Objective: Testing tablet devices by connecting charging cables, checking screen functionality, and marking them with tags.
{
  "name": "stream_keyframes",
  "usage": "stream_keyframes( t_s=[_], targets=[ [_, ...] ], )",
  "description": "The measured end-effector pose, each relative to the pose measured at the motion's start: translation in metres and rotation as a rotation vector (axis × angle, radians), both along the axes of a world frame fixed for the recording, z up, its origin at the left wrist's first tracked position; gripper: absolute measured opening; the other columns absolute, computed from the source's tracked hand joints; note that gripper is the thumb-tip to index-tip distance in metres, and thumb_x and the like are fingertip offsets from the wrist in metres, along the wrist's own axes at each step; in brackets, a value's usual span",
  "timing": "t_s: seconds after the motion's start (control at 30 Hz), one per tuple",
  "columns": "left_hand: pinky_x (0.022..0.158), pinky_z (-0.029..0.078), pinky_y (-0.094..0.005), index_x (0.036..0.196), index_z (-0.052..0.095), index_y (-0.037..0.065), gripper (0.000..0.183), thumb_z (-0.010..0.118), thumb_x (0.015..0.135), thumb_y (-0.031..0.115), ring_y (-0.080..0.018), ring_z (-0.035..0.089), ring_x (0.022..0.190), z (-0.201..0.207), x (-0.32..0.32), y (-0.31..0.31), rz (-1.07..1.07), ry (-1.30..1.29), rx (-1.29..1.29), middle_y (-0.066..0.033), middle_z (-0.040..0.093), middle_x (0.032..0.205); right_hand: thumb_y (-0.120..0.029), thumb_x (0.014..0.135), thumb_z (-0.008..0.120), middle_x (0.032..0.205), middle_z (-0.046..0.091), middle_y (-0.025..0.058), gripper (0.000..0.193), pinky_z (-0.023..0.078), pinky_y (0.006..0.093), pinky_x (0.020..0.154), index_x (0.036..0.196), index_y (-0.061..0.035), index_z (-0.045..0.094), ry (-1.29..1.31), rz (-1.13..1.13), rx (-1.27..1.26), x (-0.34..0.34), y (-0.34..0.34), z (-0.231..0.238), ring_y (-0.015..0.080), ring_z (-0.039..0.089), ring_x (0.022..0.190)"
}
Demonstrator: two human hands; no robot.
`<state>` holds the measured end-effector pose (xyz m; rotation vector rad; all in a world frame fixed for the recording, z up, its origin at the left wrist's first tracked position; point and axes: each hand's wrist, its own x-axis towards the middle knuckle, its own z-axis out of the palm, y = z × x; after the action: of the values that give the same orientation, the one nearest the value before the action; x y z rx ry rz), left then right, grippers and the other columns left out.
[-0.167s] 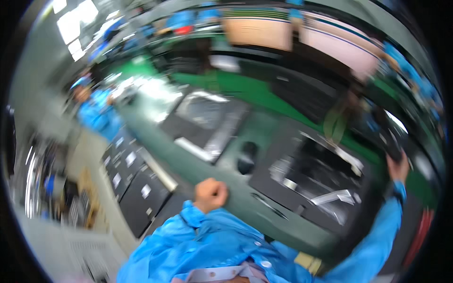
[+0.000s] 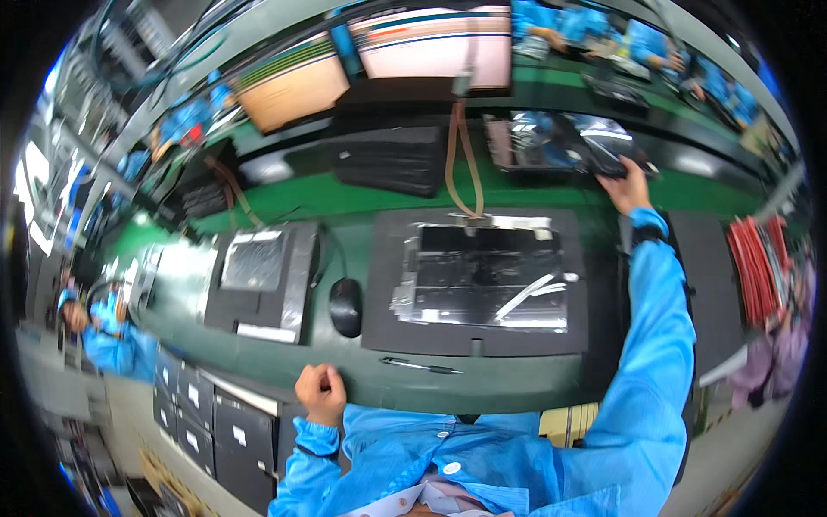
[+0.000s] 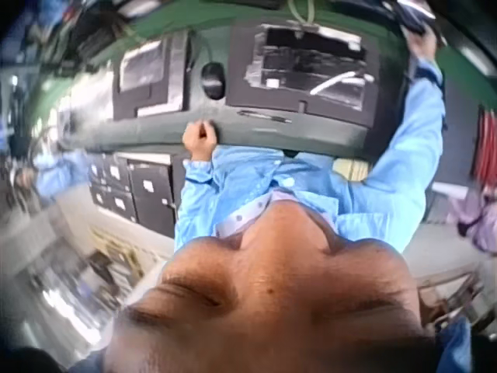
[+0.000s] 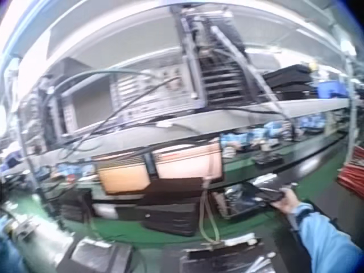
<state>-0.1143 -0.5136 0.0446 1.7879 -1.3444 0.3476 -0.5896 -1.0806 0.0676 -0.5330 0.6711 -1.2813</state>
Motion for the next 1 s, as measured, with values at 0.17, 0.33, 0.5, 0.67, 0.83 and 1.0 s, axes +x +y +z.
stream_keyframes(
  t_s=[0.17, 0.33, 0.5, 0.67, 0.83, 1.0],
  targets=[
    [0.047, 0.035, -0.0362, 0.081, 0.063, 0.005, 0.012, 0.066, 0.077, -0.005, -0.0221, 0.048, 0.050, 0.001, 0.002, 0.002, -0.052, -0.036, 0.005, -0.0039, 0.049, 0.059, -0.023, 0.095, 0.063, 0.122, 0.064, 0.0158, 0.036, 0.049, 0.0504, 0.105, 0.123, -0.0012, 0.057, 0.081, -0.205, 0.011, 0.002, 0.038, 0.031, 0.0313, 0.063, 0.114],
    [0.047, 0.033, -0.0364, 0.079, 0.063, 0.005, 0.009, 0.066, 0.081, -0.004, -0.0214, 0.045, 0.049, -0.005, -0.001, 0.005, -0.007, 0.005, 0.037, -0.0042, 0.047, 0.058, -0.023, 0.096, 0.063, 0.118, 0.065, 0.0167, 0.034, 0.050, 0.0515, 0.105, 0.120, -0.0002, 0.057, 0.075, -0.283, -0.099, -0.026, 0.077, 0.053, 0.0322, 0.064, 0.113],
    [0.050, 0.032, -0.0323, 0.083, 0.062, 0.000, 0.007, 0.062, 0.090, 0.000, -0.0164, 0.043, 0.054, -0.008, -0.003, 0.007, -0.057, 0.039, 0.044, -0.0062, 0.046, 0.064, -0.019, 0.097, 0.061, 0.117, 0.065, 0.0188, 0.028, 0.051, 0.0560, 0.104, 0.117, 0.0005, 0.057, -0.084, -0.549, -0.144, -0.092, 0.146, 0.063, 0.0369, 0.064, 0.113],
    [0.050, 0.027, -0.0381, 0.080, 0.061, 0.000, 0.008, 0.064, 0.088, 0.000, -0.0203, 0.038, 0.052, -0.009, 0.000, 0.008, -0.045, -0.010, 0.068, -0.0060, 0.040, 0.062, -0.016, 0.098, 0.059, 0.119, 0.064, 0.0225, 0.028, 0.051, 0.0561, 0.106, 0.117, 0.0047, 0.056, -0.145, -0.892, -0.175, -0.130, 0.224, 0.062, 0.0393, 0.063, 0.115],
    [0.050, 0.028, -0.0368, 0.081, 0.061, -0.001, 0.008, 0.064, 0.088, 0.001, -0.0196, 0.039, 0.052, -0.012, -0.001, 0.007, -0.069, 0.045, 0.031, -0.0059, 0.042, 0.063, -0.012, 0.098, 0.061, 0.112, 0.067, 0.0175, 0.023, 0.056, 0.0534, 0.097, 0.115, 0.0034, 0.056, -0.184, -1.180, -0.210, -0.147, 0.251, 0.040, 0.0364, 0.068, 0.105],
    [0.050, 0.028, -0.0364, 0.082, 0.061, -0.001, 0.008, 0.063, 0.089, 0.001, -0.0186, 0.039, 0.053, -0.010, -0.003, 0.008, -0.112, 0.097, 0.018, -0.0053, 0.041, 0.064, -0.028, 0.101, 0.064, 0.117, 0.065, 0.0165, 0.035, 0.056, 0.0499, 0.097, 0.121, 0.0005, 0.056, -0.176, -1.169, 0.013, -0.144, 0.270, 0.026, 0.0356, 0.067, 0.105]
  ],
)
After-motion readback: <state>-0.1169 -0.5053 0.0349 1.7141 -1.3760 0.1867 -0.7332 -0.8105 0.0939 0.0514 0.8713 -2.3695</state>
